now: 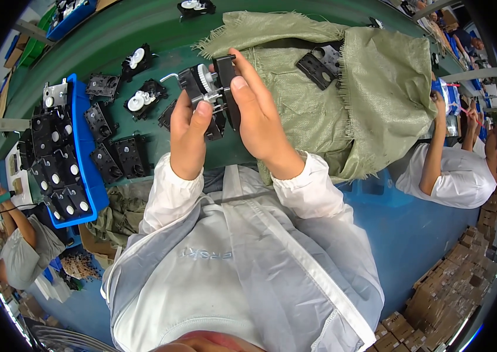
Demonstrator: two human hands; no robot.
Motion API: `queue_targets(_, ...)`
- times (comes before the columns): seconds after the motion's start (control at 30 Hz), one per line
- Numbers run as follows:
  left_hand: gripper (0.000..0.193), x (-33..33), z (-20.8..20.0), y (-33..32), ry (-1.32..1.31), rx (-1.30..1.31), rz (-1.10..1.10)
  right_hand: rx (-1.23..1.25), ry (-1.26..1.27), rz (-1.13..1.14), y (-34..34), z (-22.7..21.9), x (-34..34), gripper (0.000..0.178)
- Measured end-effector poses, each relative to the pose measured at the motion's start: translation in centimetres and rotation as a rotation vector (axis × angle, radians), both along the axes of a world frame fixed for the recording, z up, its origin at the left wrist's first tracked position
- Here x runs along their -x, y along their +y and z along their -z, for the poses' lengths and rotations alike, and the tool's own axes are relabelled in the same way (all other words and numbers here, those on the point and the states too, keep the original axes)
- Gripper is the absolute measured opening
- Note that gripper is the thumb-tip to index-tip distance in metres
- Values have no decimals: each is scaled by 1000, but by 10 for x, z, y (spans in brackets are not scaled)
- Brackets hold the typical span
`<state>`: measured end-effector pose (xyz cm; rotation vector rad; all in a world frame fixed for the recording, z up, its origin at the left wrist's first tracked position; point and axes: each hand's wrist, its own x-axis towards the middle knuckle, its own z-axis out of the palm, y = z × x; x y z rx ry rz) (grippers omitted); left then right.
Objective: Manually assemble and inspect mechanical components on a factory production line.
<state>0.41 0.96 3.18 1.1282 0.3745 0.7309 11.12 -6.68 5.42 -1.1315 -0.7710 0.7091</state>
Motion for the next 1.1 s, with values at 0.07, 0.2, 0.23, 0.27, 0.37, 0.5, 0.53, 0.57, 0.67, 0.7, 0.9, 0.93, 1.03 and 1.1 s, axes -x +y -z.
queue_targets(0.07,45,1,-1,1,14,-9,8,-34,63,-28,0,0,0,53)
queue_targets(0.2,45,-1,-1,-2,4,-25,-7,-1,22,1,-1,0,1,53)
queue_targets(0.23,45,0,-1,-2,-1,-32,-13,9,8,9,-2,0,2,53)
queue_targets(0.27,45,-1,-1,-2,-2,-35,-13,6,7,9,-1,0,2,53)
queue_targets(0.37,46,-2,3,0,11,-59,-21,33,-18,19,0,4,2,53)
queue_targets(0.5,47,-3,3,-2,24,-57,-44,47,-39,44,1,3,4,52)
queue_targets(0.53,47,-3,3,-3,27,-52,-52,51,-46,57,1,3,5,52)
queue_targets(0.57,47,-3,3,-4,30,-46,-60,55,-54,70,1,3,5,52)
queue_targets(0.67,48,-5,5,-3,43,-72,-80,64,-113,100,4,8,4,52)
queue_targets(0.7,48,-5,6,-3,48,-84,-89,70,-144,116,4,9,4,52)
queue_targets(0.9,48,-7,7,-4,72,-95,-111,57,-107,105,5,8,7,50)
queue_targets(0.93,48,-7,7,-4,72,-97,-113,55,-107,103,6,9,6,50)
queue_targets(1.03,46,-7,5,-5,155,-191,-114,70,-128,95,6,15,5,51)
queue_targets(1.1,45,-7,5,-4,185,-223,-117,74,-133,90,7,16,5,51)
